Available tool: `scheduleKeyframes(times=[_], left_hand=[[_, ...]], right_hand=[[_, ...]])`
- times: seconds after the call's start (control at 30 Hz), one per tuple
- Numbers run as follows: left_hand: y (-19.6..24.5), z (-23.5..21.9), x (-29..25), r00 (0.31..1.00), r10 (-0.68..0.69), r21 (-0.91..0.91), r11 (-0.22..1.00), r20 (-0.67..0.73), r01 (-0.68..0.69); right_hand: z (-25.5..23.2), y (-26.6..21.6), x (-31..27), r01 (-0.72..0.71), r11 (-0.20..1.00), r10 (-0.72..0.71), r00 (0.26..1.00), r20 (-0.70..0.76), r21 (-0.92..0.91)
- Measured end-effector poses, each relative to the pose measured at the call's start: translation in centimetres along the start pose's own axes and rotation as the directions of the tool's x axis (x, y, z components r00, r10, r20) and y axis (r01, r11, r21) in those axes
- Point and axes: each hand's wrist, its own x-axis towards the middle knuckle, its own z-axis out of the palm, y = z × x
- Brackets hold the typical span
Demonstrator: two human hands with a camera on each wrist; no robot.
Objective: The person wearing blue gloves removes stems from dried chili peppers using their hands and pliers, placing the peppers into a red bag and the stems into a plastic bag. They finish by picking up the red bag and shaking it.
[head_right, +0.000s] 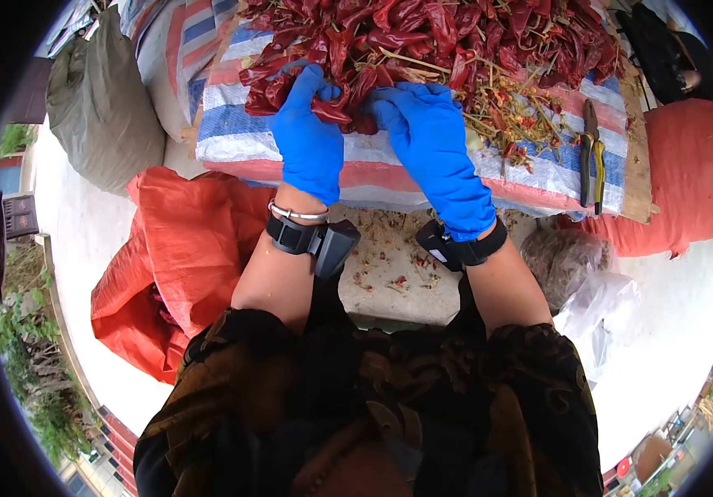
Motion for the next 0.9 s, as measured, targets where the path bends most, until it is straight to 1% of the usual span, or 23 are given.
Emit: scheduleKeyframes(times=[0.03,0.07,0.1,0.13,0.17,0.2,0.23,0.27,0.3,0.33,0.37,0.4,0.47,0.5,0.57,0.6,0.63,0.67,0.7,0.77,0.8,0.87,0.9], left_hand=[[0.1,0.2,-0.1,1.0,0.007,-0.01,1.0,0.001,-0.007],[0.1,0.4,-0.3,1.0,-0.006,0.038,0.999,0.01,0.005],[0.2,0.9,-0.5,1.0,-0.016,0.084,0.996,0.019,0.014],[0.3,1.2,-0.5,1.0,-0.008,0.074,0.997,0.018,0.006],[0.2,1.4,-0.7,0.998,-0.011,0.069,0.998,0.068,0.006],[0.4,1.6,-0.8,0.993,-0.013,0.067,0.998,0.117,0.005],[0.6,1.9,-0.9,0.993,-0.007,0.066,0.998,0.114,-0.001],[0.7,2.1,-1.1,0.988,-0.061,-0.008,0.998,0.142,0.062],[0.9,2.4,-1.3,0.978,-0.113,-0.08,0.989,0.176,0.128],[0.9,2.6,-1.4,0.963,-0.163,-0.148,0.969,0.213,0.197],[0.7,2.5,-1.5,0.953,-0.21,-0.174,0.952,0.219,0.25],[0.8,2.7,-1.6,0.952,-0.215,-0.173,0.952,0.217,0.254],[0.9,3.1,-1.8,0.928,-0.211,-0.229,0.93,0.308,0.287],[0.7,3.2,-1.9,0.926,-0.216,-0.226,0.929,0.31,0.292],[0.3,3.5,-2.0,0.912,-0.204,-0.199,0.937,0.356,0.287],[0.5,3.7,-2.2,0.911,-0.207,-0.197,0.937,0.357,0.29],[0.7,3.9,-2.3,0.895,-0.209,-0.201,0.931,0.394,0.306],[0.8,4.0,-2.4,0.878,-0.211,-0.205,0.924,0.43,0.322],[0.5,3.9,-2.5,0.878,-0.217,-0.204,0.923,0.427,0.327],[-0.2,3.7,-2.4,0.92,-0.132,-0.207,0.953,0.369,0.22],[0.2,3.7,-2.2,0.92,-0.134,-0.206,0.953,0.368,0.221],[1.1,3.2,-1.6,0.944,-0.149,-0.246,0.943,0.293,0.225],[0.6,2.6,-1.1,0.974,-0.107,-0.269,0.95,0.199,0.159]], right_hand=[[-0.5,0.1,0.6,0.035,0.994,-0.023,0.993,-0.117,0.105],[-1.1,-0.1,0.9,0.047,0.994,-0.035,0.992,-0.119,0.097],[-2.0,-0.5,1.1,-0.02,0.984,0.045,0.989,-0.138,0.18],[-2.6,-0.8,1.3,-0.086,0.961,0.129,0.981,-0.147,0.264],[-2.8,-0.7,1.5,-0.036,0.971,0.082,0.979,-0.188,0.237],[-3.0,-0.7,1.5,-0.028,0.971,0.074,0.979,-0.188,0.237],[-3.2,-0.8,1.5,-0.032,0.956,0.081,0.984,-0.158,0.291],[-3.3,-1.1,1.3,-0.039,0.938,0.089,0.988,-0.128,0.346],[-3.4,-1.4,1.2,-0.037,0.936,0.087,0.988,-0.129,0.349],[-3.6,-1.8,1.0,-0.27,0.676,0.353,0.935,0.02,0.686],[-3.7,-2.0,0.7,-0.434,0.254,0.518,0.816,0.258,0.864],[-3.6,-1.8,0.5,-0.437,0.252,0.521,0.813,0.26,0.863],[-3.4,-1.0,0.3,-0.448,0.157,0.55,0.78,0.299,0.88],[-3.5,-1.0,0.1,-0.448,0.156,0.555,0.777,0.297,0.88],[-3.6,-0.8,0.0,-0.469,0.012,0.532,0.751,0.391,0.883],[-3.7,-0.8,0.0,-0.469,0.011,0.534,0.749,0.392,0.883],[-3.7,-0.9,0.1,-0.535,0.202,0.555,0.753,0.354,0.82],[-3.7,-0.9,0.2,-0.582,0.382,0.568,0.761,0.314,0.718],[-3.8,-1.2,0.3,-0.587,0.378,0.571,0.757,0.318,0.716],[-4.1,-2.0,0.7,-0.553,0.156,0.57,0.728,0.382,0.819],[-4.1,-2.3,0.9,-0.554,0.154,0.57,0.726,0.384,0.818],[-3.9,-2.9,1.0,-0.465,0.105,0.47,0.802,0.368,0.879],[-3.8,-2.8,0.9,-0.47,0.097,0.474,0.797,0.375,0.877]])
